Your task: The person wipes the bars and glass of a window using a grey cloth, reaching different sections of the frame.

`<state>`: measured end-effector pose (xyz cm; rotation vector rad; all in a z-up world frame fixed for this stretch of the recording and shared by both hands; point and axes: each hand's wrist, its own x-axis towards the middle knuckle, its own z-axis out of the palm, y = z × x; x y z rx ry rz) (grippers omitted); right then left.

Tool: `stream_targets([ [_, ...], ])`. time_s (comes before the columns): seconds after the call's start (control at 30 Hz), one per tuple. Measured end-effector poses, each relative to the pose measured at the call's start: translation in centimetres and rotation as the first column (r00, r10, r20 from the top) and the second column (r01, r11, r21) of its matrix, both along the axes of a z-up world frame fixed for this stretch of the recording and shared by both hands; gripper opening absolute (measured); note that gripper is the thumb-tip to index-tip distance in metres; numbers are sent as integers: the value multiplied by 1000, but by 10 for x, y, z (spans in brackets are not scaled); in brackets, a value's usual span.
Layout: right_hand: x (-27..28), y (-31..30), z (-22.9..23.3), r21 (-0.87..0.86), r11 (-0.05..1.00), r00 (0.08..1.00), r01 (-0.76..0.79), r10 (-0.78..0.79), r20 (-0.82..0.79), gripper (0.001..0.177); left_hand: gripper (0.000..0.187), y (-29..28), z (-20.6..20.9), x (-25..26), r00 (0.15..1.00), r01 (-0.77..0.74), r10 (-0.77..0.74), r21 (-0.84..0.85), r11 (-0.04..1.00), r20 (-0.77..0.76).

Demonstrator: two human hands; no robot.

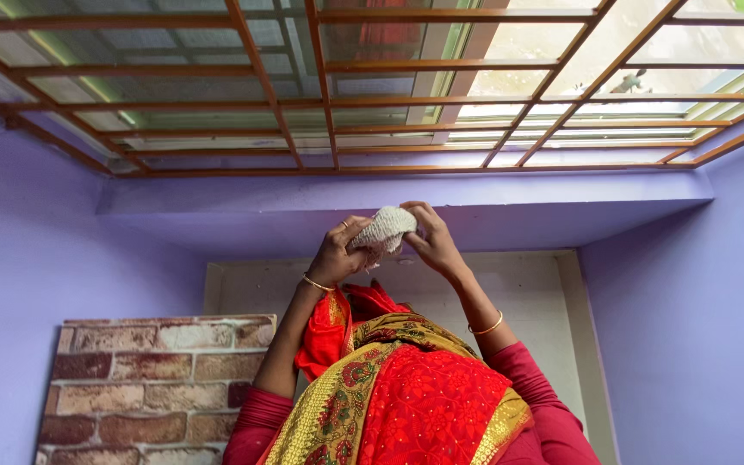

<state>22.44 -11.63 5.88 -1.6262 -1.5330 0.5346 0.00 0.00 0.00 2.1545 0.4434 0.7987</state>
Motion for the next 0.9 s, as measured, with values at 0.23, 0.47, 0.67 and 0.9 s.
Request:
stream_targets([
  [0.23,36,42,54,160,966,792,203,-65,-607,15,66,75,150,35,988,-144,120,319,937,96],
  [0.47,82,72,102,277,893,711,353,-63,-701,19,50,86,178,91,914,-392,325,322,862,243],
  [0.67,114,82,111,420,852,827,312,-26,-562,27,33,97,187,126,887,-455,335,476,752,319],
  [0.9,137,86,121,524,773,881,357,-93,-463,22,36,96,229,158,801,-586,395,449,674,450],
])
